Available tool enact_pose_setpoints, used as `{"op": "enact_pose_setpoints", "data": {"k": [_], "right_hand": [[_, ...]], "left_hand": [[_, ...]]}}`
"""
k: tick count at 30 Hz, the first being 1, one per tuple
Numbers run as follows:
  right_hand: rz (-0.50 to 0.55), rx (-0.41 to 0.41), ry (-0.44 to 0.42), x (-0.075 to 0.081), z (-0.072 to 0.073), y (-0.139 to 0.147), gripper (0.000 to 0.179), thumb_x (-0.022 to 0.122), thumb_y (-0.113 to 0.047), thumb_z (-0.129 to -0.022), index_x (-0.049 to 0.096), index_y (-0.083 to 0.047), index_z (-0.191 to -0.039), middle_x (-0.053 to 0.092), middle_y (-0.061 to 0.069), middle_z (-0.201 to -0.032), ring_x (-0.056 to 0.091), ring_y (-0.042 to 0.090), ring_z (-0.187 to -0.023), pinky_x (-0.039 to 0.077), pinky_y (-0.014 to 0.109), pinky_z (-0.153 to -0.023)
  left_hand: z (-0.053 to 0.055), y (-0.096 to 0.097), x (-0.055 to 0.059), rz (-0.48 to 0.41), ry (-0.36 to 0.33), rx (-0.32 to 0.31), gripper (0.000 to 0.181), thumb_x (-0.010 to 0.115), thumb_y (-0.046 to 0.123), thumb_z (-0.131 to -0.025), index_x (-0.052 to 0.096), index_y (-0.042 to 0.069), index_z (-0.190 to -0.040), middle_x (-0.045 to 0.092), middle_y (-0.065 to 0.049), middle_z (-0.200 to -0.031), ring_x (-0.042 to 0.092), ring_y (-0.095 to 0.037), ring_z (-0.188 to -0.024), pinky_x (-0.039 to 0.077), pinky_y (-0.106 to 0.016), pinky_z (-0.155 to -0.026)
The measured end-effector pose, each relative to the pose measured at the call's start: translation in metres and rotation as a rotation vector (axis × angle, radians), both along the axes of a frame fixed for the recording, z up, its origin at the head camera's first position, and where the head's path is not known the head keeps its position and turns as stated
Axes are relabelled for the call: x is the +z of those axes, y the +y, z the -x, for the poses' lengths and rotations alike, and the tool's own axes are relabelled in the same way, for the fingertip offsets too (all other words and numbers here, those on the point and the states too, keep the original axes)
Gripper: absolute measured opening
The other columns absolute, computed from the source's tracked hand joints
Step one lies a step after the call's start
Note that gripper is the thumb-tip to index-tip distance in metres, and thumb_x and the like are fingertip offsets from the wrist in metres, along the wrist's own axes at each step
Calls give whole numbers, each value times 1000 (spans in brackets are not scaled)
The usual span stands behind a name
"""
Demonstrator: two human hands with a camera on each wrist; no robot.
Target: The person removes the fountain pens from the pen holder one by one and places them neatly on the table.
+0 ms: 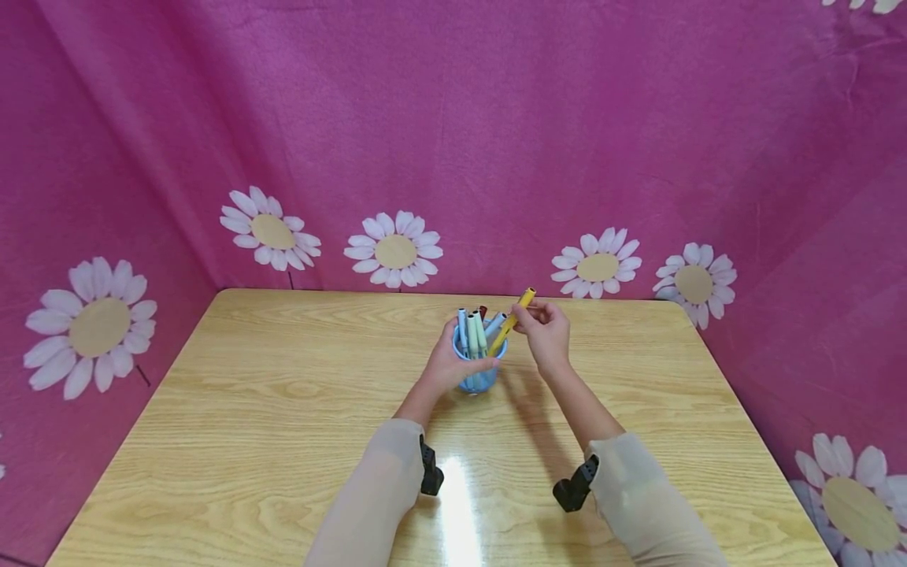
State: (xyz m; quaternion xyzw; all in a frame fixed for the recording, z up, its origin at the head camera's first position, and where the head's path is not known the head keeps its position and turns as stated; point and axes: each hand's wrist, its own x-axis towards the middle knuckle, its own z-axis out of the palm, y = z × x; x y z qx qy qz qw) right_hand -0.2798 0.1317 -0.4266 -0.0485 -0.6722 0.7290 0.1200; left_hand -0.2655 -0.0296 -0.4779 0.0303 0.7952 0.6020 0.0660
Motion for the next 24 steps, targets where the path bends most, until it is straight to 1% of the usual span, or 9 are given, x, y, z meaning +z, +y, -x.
{"op": "enact_pose_setpoints", "data": {"k": [6,8,13,18,24], "right_hand": [[40,-14,26,5,1,1,22,64,-5,-86,55,5,-103,63,-7,-69,64,6,-64,58,31,-66],[46,-17,32,7,1,2,19,65,-5,-86,56,3,-101,63,-7,-69,64,6,-64,58,32,-66],[56,-21,61,12,2,3,13,65,-5,-86,57,-3,-95,64,-5,-69,64,5,-62,58,29,-61],[64,-35,104,18,3,7,11,67,-5,-85,57,-6,-91,63,-6,-67,63,4,-61,57,26,-58],[87,-48,113,25,5,10,11,67,-6,-85,58,-8,-90,62,-6,-67,63,4,-59,56,25,-56]], "left_hand": [[1,-1,0,-2,-7,-3,105,84,41,-65,21,22,-147,42,-5,-141,42,-22,-128,33,-43,-110],[0,-1,-1,-2,-9,-3,105,84,41,-65,21,23,-147,42,-5,-141,42,-22,-128,33,-43,-110],[-1,-1,-1,0,-3,0,104,84,39,-66,21,22,-146,43,-5,-141,43,-22,-128,33,-43,-109],[-2,-1,0,-6,3,1,103,85,36,-66,21,21,-146,43,-5,-140,44,-22,-127,34,-42,-109],[0,0,-1,-10,0,3,104,85,38,-65,21,22,-146,43,-6,-140,43,-23,-127,34,-43,-109]]}}
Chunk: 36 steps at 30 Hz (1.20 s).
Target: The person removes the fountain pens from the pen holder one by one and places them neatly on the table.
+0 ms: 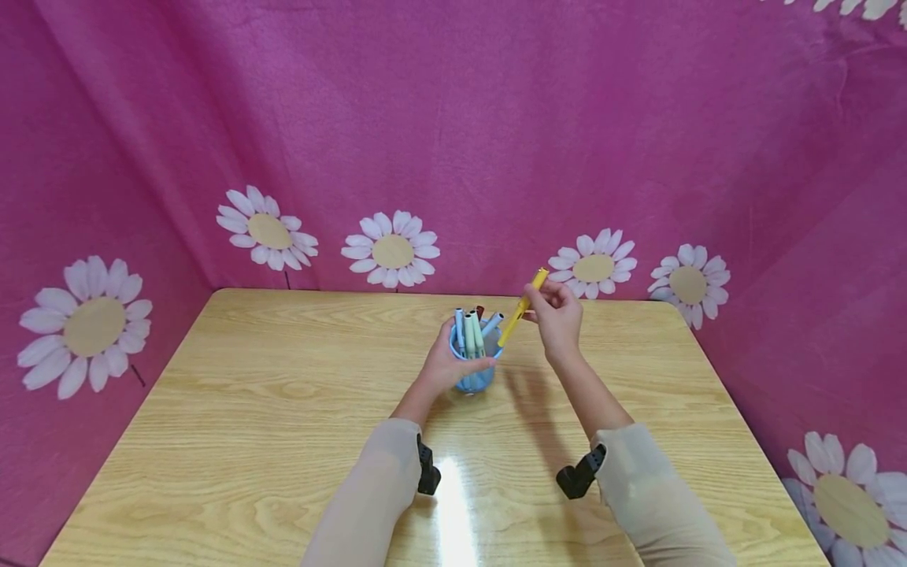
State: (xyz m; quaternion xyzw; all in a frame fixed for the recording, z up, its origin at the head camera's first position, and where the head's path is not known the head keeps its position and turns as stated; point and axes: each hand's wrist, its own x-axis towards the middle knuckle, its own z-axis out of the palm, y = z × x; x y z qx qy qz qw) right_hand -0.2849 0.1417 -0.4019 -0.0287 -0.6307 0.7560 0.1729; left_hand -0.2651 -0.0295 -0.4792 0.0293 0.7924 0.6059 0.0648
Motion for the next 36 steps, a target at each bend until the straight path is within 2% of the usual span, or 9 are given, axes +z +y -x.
{"op": "enact_pose_setpoints", "data": {"k": [7,14,17,26,32,36], "right_hand": [[15,-14,2,5,1,2,12,67,-4,-84,57,-6,-91,63,-9,-65,62,3,-57,55,23,-54],[-12,-28,-5,9,2,9,11,68,-9,-85,59,-12,-88,61,-10,-64,61,3,-56,55,22,-53],[-21,-27,-19,9,1,12,11,68,-10,-85,58,-13,-89,61,-9,-64,60,3,-54,54,22,-53],[-52,-19,-50,9,1,17,20,67,-12,-86,57,-2,-100,59,-11,-62,60,2,-52,54,21,-53],[-62,-26,-67,7,2,22,10,68,-12,-85,58,-12,-89,60,-9,-63,60,4,-53,55,22,-54],[-69,-26,-59,5,2,25,10,67,-12,-86,58,-13,-87,60,-9,-63,59,4,-52,55,24,-53]], "left_hand": [[0,0,0,2,-5,-2,105,85,39,-64,21,23,-146,41,-5,-142,42,-23,-128,33,-43,-109],[-1,1,1,-10,17,-11,104,84,37,-66,20,22,-147,41,-8,-142,43,-25,-127,35,-45,-108],[-1,1,0,-8,6,-9,103,84,36,-67,20,23,-147,41,-7,-142,43,-25,-128,35,-45,-108],[0,-1,-1,19,-32,-3,104,83,40,-67,19,26,-147,38,-5,-144,41,-25,-130,34,-46,-108],[1,0,-1,20,-31,0,103,83,39,-67,19,26,-147,39,-6,-144,41,-25,-129,34,-46,-108],[0,0,-1,20,-21,-2,103,84,37,-67,20,26,-146,40,-6,-143,42,-24,-128,35,-45,-108]]}}
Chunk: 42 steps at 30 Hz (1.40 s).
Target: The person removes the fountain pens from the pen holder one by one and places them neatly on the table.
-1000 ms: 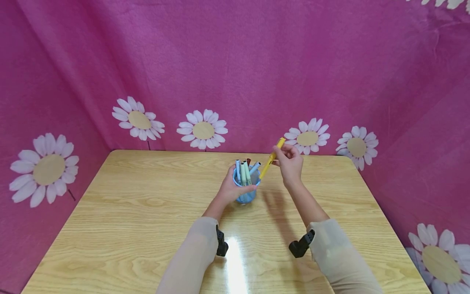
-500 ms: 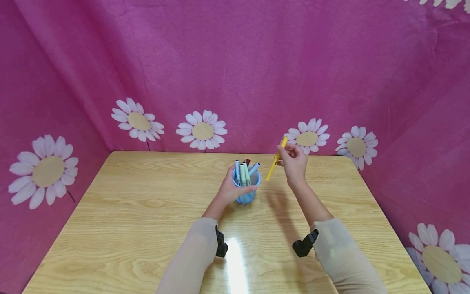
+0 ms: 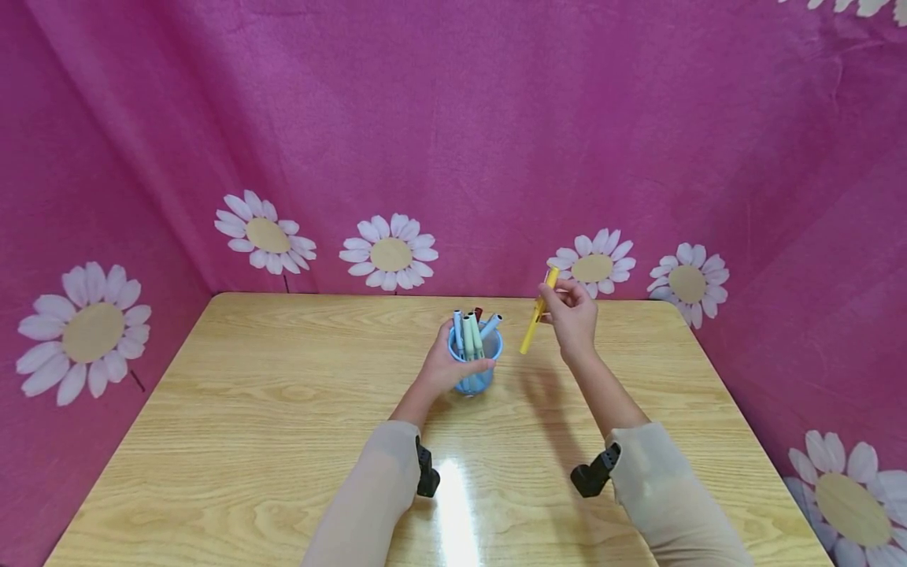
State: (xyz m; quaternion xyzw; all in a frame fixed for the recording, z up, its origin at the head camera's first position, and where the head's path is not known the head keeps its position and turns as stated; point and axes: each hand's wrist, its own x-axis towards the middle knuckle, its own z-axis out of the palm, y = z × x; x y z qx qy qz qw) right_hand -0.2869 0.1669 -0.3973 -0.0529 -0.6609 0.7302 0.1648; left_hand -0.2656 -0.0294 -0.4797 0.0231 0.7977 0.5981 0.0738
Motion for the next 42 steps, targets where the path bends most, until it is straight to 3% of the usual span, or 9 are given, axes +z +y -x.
{"op": "enact_pose_setpoints", "data": {"k": [14,34,42], "right_hand": [[-15,22,-57,-7,-4,5,15,65,-9,-87,56,-3,-97,59,-11,-63,58,2,-52,54,21,-52],[-63,62,-162,-24,-6,14,16,64,-11,-88,55,-6,-100,60,-11,-61,57,3,-51,54,22,-52],[-99,76,-199,-30,-8,17,27,64,-12,-88,54,1,-109,59,-12,-63,55,2,-52,53,20,-51]], "left_hand": [[-2,0,-1,17,-10,-5,103,82,41,-68,18,25,-147,37,-6,-145,39,-25,-132,34,-47,-109],[-1,-2,-1,17,9,-3,103,82,39,-69,18,24,-148,38,-8,-145,39,-26,-131,34,-47,-109],[-1,-1,0,13,0,-3,101,82,38,-69,19,26,-147,40,-8,-143,41,-26,-130,35,-47,-107]]}}
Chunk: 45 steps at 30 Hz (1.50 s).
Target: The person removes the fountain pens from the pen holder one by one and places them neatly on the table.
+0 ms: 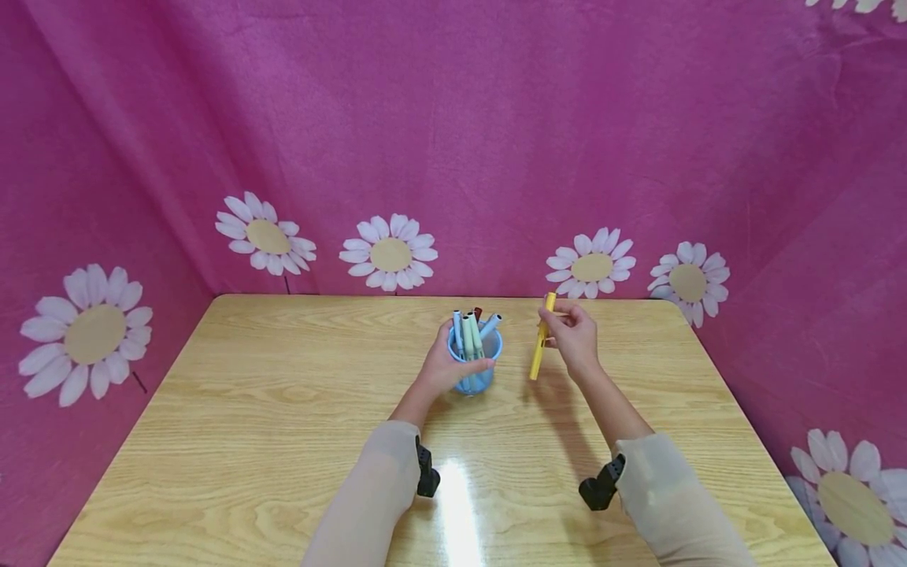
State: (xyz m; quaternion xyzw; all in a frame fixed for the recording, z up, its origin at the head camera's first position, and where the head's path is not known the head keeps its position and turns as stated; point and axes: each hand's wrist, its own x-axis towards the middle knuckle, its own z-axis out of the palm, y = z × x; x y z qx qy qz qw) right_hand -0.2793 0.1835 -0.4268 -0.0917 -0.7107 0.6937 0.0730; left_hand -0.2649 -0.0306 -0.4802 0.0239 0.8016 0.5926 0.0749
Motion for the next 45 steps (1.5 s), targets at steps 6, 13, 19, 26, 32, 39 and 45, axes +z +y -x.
{"op": "enact_pose_setpoints", "data": {"k": [6,13,19,26,32,39,45], "right_hand": [[-44,9,-45,-8,-2,1,30,63,-14,-88,53,1,-112,58,-12,-64,56,2,-53,53,20,-53],[-47,43,-75,-16,-4,2,28,63,-16,-89,52,-1,-110,58,-13,-64,56,2,-54,53,19,-54],[-56,52,-89,-18,-6,-1,31,63,-15,-89,52,2,-113,58,-12,-65,55,1,-53,53,20,-54],[-111,69,-123,-26,-8,-2,34,64,-16,-88,53,5,-113,57,-12,-65,56,1,-53,55,23,-57],[-138,75,-114,-36,-8,-4,31,65,-17,-87,55,3,-110,56,-11,-64,56,1,-53,56,29,-62],[-132,77,-128,-43,-10,-6,30,66,-18,-86,56,0,-107,56,-7,-68,56,4,-56,55,26,-58],[-165,94,-181,-44,-9,-7,37,64,-19,-89,53,2,-116,53,-6,-71,54,3,-59,55,27,-63]], "left_hand": [[0,0,0,-14,9,2,102,83,37,-68,20,24,-147,39,-8,-143,41,-26,-130,34,-47,-108],[1,1,-1,-13,7,0,102,83,38,-68,20,24,-147,39,-7,-144,40,-25,-130,34,-47,-108],[-1,2,2,-7,-4,4,104,83,40,-67,20,25,-147,38,-7,-146,39,-25,-132,33,-46,-109],[-1,1,2,-12,-1,5,104,83,40,-67,20,25,-147,38,-7,-146,38,-25,-132,32,-46,-110],[-2,1,1,-7,3,0,103,83,40,-67,20,24,-147,38,-7,-145,39,-25,-132,33,-45,-109],[-1,1,0,-9,-2,2,104,83,41,-67,19,25,-147,38,-7,-146,38,-25,-133,32,-46,-110],[0,0,0,0,-15,4,107,83,44,-65,18,25,-148,36,-7,-147,37,-25,-134,32,-46,-110]]}}
